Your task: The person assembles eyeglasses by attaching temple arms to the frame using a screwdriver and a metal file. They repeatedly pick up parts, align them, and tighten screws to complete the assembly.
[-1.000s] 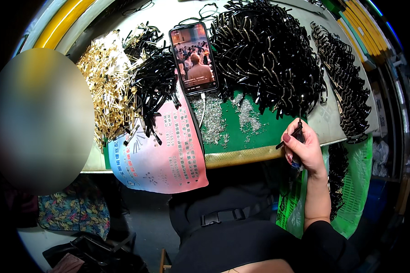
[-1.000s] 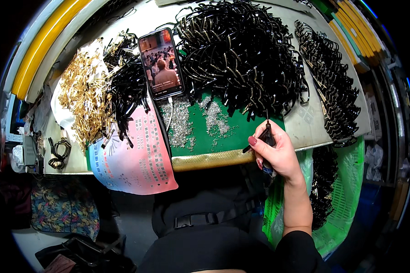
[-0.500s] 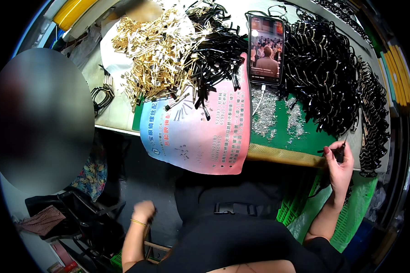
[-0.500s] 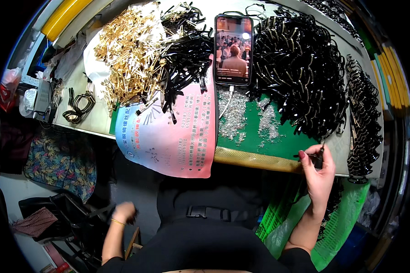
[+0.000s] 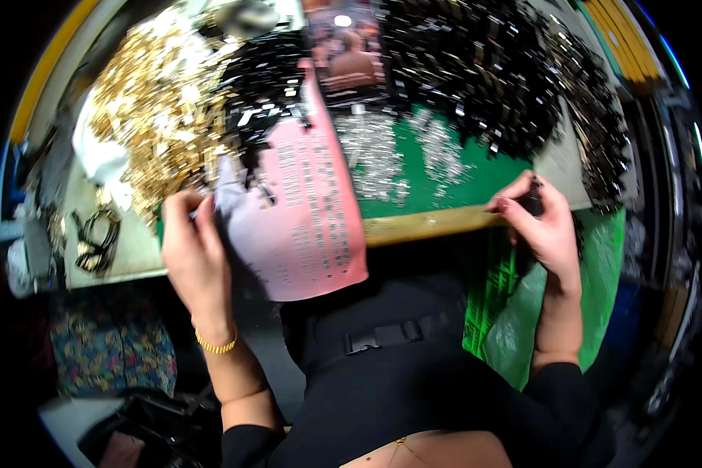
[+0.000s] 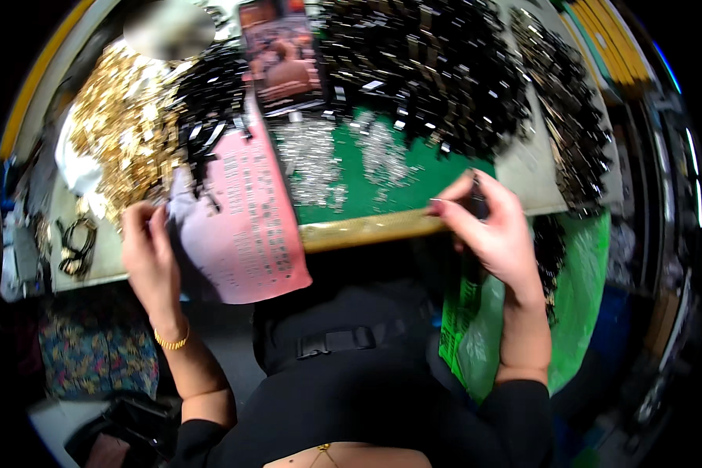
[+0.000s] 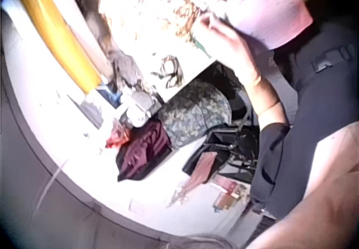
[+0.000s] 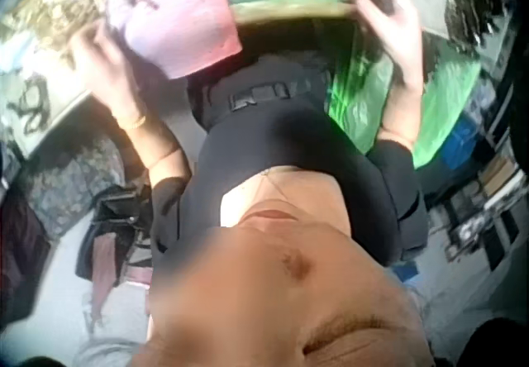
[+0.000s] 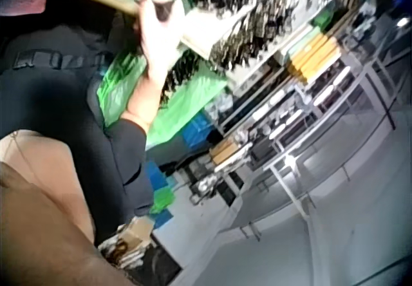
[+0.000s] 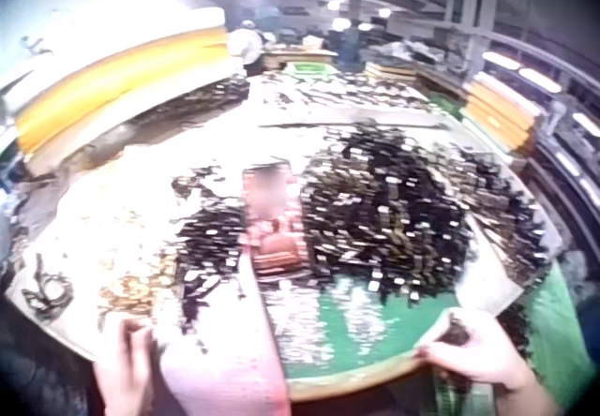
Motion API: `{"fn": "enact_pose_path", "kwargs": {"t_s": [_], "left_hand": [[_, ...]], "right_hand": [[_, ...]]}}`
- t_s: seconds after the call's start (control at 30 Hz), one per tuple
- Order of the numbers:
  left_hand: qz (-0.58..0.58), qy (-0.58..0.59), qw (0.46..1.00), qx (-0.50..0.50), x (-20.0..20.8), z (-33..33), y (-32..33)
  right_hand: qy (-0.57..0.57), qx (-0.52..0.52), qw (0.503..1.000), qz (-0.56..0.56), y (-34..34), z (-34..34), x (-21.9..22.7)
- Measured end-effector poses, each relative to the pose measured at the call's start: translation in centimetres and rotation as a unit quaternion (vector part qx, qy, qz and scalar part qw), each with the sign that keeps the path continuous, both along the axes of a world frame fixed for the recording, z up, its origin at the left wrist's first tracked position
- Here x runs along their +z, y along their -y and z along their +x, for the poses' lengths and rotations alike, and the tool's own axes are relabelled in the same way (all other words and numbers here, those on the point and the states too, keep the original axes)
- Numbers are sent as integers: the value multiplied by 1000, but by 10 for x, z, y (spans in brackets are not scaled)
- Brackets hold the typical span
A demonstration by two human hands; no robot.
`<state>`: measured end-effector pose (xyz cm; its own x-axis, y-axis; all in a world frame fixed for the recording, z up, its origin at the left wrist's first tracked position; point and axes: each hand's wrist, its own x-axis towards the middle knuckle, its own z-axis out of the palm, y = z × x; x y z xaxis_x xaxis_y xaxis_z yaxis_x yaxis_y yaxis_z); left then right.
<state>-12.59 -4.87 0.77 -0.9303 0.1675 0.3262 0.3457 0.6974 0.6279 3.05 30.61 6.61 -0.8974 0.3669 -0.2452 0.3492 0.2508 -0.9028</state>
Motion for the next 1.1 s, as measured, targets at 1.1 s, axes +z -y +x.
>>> {"fn": "enact_pose_path", "kwargs": {"t_s": [1.1], "left_hand": [[314,536,728,-290,18,87,-80]], "right_hand": [[-81,285,942,159,32,-1,6]]}}
